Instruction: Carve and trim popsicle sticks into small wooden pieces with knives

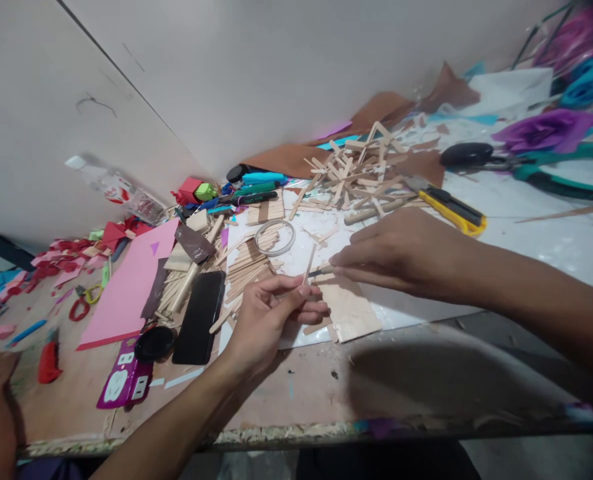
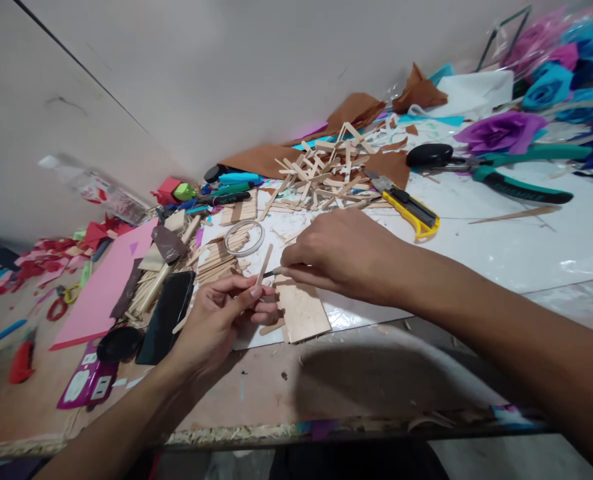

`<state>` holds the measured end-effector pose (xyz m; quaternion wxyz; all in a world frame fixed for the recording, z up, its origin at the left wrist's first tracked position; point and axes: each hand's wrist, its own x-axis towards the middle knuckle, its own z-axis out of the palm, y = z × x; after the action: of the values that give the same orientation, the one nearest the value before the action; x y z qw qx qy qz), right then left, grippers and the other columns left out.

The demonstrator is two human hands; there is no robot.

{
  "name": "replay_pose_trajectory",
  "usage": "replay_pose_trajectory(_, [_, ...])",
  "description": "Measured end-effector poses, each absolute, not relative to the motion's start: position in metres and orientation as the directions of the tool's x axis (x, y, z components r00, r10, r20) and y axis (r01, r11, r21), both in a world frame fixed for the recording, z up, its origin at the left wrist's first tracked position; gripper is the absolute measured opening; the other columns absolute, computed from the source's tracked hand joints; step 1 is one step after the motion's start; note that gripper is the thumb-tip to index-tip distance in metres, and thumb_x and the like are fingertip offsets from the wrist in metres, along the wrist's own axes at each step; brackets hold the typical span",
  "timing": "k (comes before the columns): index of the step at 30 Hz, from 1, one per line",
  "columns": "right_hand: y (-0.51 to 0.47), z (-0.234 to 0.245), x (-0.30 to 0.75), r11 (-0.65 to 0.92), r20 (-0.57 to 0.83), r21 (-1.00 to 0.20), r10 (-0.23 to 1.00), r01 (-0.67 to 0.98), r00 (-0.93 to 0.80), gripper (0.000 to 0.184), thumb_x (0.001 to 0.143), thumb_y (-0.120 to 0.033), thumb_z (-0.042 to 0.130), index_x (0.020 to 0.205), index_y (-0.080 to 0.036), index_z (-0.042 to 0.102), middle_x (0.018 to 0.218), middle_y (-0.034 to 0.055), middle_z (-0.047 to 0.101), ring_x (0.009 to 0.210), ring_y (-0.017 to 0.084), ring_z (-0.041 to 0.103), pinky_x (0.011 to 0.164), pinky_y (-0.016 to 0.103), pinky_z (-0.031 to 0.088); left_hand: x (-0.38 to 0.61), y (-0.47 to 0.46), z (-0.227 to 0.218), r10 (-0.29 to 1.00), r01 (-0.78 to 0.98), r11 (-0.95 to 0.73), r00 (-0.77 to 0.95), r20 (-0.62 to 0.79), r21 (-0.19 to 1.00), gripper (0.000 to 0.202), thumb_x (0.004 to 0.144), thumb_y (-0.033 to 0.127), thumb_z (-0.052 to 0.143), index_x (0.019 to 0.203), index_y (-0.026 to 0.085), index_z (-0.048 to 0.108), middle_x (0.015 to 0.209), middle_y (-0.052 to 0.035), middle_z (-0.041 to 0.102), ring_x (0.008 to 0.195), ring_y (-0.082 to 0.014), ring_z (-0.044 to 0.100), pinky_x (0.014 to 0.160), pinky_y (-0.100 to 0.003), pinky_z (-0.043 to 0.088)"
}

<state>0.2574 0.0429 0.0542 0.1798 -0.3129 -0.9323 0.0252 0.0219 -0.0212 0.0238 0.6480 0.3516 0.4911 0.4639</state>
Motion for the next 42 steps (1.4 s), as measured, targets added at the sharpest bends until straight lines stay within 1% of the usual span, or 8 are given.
replay_pose_trajectory(3, [0.04,0.056,0.253,0.801,0.281,-0.178,0.598,0.572,-0.75,0.024,0.101,-0.03,0.058,0.098,-0.022,0.081,0.07,0.0028,0.07,0.06,0.014,0.053,0.059,0.03,0.017,0.024,-0.021,0.025,0.949,-0.315,0.314,0.07,-0.308,0.896,0.021,0.075,0.022,0.092,0.081,0.012,0.074,0.086,-0.0099,0.081,0.072,-0.0201,0.08,0.063,-0.025,0.067])
replay_pose_trajectory(8, [0.028,0.054,0.242,0.742,0.264,-0.037,0.653,0.669,-0.71,0.02,0.096,-0.021,0.061,0.099,-0.024,0.08,0.07,0.0021,0.067,0.055,0.013,0.044,0.058,0.031,0.01,0.026,-0.02,0.03,0.947,-0.368,0.298,-0.003,-0.322,0.881,0.03,0.067,0.02,0.096,0.083,0.011,0.073,0.085,-0.0111,0.082,0.072,-0.0212,0.08,0.059,-0.024,0.067])
replay_pose_trajectory(16, [0.012,0.039,0.232,0.736,0.468,0.047,0.581,0.675,-0.666,0.022,0.096,-0.016,0.057,0.102,-0.02,0.078,0.064,0.0014,0.062,0.048,0.013,0.038,0.055,0.03,0.009,0.025,-0.02,0.032,0.946,-0.352,0.278,-0.059,-0.318,0.894,0.029,0.067,0.022,0.096,0.085,0.012,0.074,0.087,-0.009,0.082,0.075,-0.0204,0.081,0.054,-0.017,0.064])
replay_pose_trajectory(23, [0.003,0.026,0.222,0.688,0.582,0.023,0.581,0.725,-0.569,0.02,0.096,-0.02,0.062,0.107,-0.016,0.078,0.065,0.0022,0.063,0.05,0.013,0.042,0.055,0.031,0.011,0.023,-0.019,0.028,0.965,-0.318,0.223,-0.064,-0.255,0.922,0.021,0.077,0.021,0.09,0.087,0.013,0.074,0.091,-0.0074,0.082,0.078,-0.0188,0.081,0.056,-0.017,0.064])
replay_pose_trajectory(27, [0.014,0.034,0.231,0.763,0.483,0.002,0.566,0.647,-0.669,0.022,0.098,-0.019,0.056,0.102,-0.019,0.078,0.064,0.0017,0.062,0.05,0.012,0.038,0.056,0.03,0.011,0.025,-0.021,0.028,0.966,-0.274,0.235,-0.044,-0.256,0.933,0.023,0.078,0.024,0.089,0.088,0.012,0.072,0.09,-0.0082,0.081,0.074,-0.0193,0.08,0.056,-0.022,0.066])
replay_pose_trajectory(30, [0.014,0.038,0.231,0.737,0.413,-0.031,0.625,0.676,-0.662,0.021,0.097,-0.021,0.057,0.1,-0.019,0.077,0.067,0.0028,0.064,0.051,0.013,0.04,0.056,0.03,0.011,0.025,-0.022,0.029,0.965,-0.261,0.229,-0.062,-0.253,0.938,0.025,0.076,0.025,0.09,0.087,0.012,0.072,0.089,-0.008,0.081,0.073,-0.0188,0.079,0.054,-0.021,0.064])
replay_pose_trajectory(38, [0.001,0.03,0.217,0.668,0.433,-0.102,0.697,0.737,-0.572,0.02,0.099,-0.023,0.058,0.106,-0.02,0.076,0.071,0.0032,0.065,0.054,0.015,0.048,0.055,0.031,0.013,0.025,-0.019,0.03,0.963,-0.261,0.216,-0.103,-0.25,0.941,0.028,0.074,0.027,0.092,0.087,0.013,0.073,0.091,-0.0077,0.081,0.077,-0.0193,0.08,0.054,-0.019,0.064])
replay_pose_trajectory(42, [0.0,0.029,0.215,0.644,0.397,-0.128,0.73,0.754,-0.556,0.019,0.099,-0.023,0.058,0.106,-0.02,0.076,0.074,0.0034,0.066,0.055,0.017,0.051,0.055,0.031,0.014,0.027,-0.02,0.029,0.958,-0.311,0.214,-0.12,-0.261,0.926,0.029,0.072,0.025,0.093,0.086,0.014,0.07,0.091,-0.0055,0.081,0.079,-0.0205,0.08,0.054,-0.022,0.066])
